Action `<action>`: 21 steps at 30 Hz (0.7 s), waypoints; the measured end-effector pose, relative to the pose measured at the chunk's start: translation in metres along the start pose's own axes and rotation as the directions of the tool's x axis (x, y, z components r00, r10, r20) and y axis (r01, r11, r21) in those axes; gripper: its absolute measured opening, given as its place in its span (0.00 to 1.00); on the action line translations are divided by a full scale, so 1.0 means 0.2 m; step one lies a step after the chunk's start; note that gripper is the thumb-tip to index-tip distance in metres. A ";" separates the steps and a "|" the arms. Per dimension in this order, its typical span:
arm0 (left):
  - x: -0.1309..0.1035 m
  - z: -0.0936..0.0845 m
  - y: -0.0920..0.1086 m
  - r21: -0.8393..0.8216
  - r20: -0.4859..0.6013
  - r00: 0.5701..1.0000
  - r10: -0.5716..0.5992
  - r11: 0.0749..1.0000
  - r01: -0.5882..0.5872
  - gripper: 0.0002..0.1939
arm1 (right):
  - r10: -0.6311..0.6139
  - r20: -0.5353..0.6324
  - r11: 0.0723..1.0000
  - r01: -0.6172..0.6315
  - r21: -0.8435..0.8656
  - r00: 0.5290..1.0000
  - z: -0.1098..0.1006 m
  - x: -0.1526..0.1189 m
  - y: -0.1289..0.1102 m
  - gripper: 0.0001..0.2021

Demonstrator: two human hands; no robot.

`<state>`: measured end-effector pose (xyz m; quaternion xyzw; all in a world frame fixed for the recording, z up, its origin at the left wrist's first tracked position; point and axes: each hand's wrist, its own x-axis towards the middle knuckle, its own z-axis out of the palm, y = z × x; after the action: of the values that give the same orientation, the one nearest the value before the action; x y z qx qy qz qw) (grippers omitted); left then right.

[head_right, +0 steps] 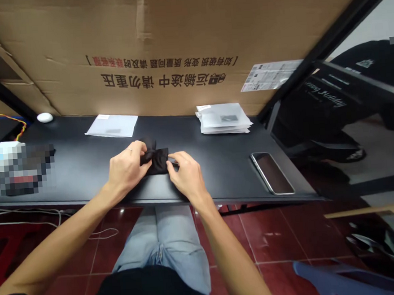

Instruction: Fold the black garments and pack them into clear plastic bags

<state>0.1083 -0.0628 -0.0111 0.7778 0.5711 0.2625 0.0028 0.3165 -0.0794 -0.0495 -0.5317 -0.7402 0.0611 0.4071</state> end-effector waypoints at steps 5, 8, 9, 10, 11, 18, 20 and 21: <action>-0.02 0.08 0.05 -0.082 0.142 0.978 0.150 0.987 -0.140 0.13 | 0.070 0.049 0.992 -0.074 0.103 0.996 -0.04 -0.01 0.07 0.14; -0.07 0.11 0.03 -0.199 0.183 0.951 0.251 0.956 -0.214 0.16 | -0.104 0.098 0.994 0.099 0.053 0.990 -0.05 -0.02 0.10 0.24; -0.07 0.10 0.01 -0.255 0.179 0.945 0.274 0.941 -0.224 0.16 | -0.171 0.157 0.985 0.166 0.044 0.973 -0.05 -0.02 0.11 0.28; -0.08 0.09 -0.01 -0.300 0.163 0.947 0.278 0.928 -0.221 0.17 | -0.222 0.215 0.975 0.219 0.040 0.951 -0.06 -0.03 0.12 0.30; -0.08 0.08 -0.03 -0.318 0.136 0.958 0.254 0.927 -0.200 0.17 | -0.252 0.256 0.967 0.253 0.033 0.933 -0.06 -0.03 0.12 0.32; 0.03 -0.01 -0.17 -0.090 0.215 0.960 -0.178 0.975 0.201 0.26 | -0.278 0.270 0.950 0.305 -0.063 0.922 -0.05 -0.06 0.13 0.27; 0.05 0.00 -0.18 -0.132 0.321 0.935 -0.149 0.971 0.201 0.27 | -0.283 0.279 0.947 0.314 -0.071 0.918 -0.04 -0.07 0.13 0.27; 0.06 0.02 -0.17 -0.169 0.340 0.932 -0.125 0.967 0.192 0.26 | -0.287 0.281 0.946 0.317 -0.068 0.916 -0.04 -0.07 0.12 0.27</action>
<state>0.0815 -0.0394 -0.0194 0.7574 0.5946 0.1848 0.1966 0.3417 -0.0837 -0.0650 -0.4197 -0.8638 0.0268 0.2775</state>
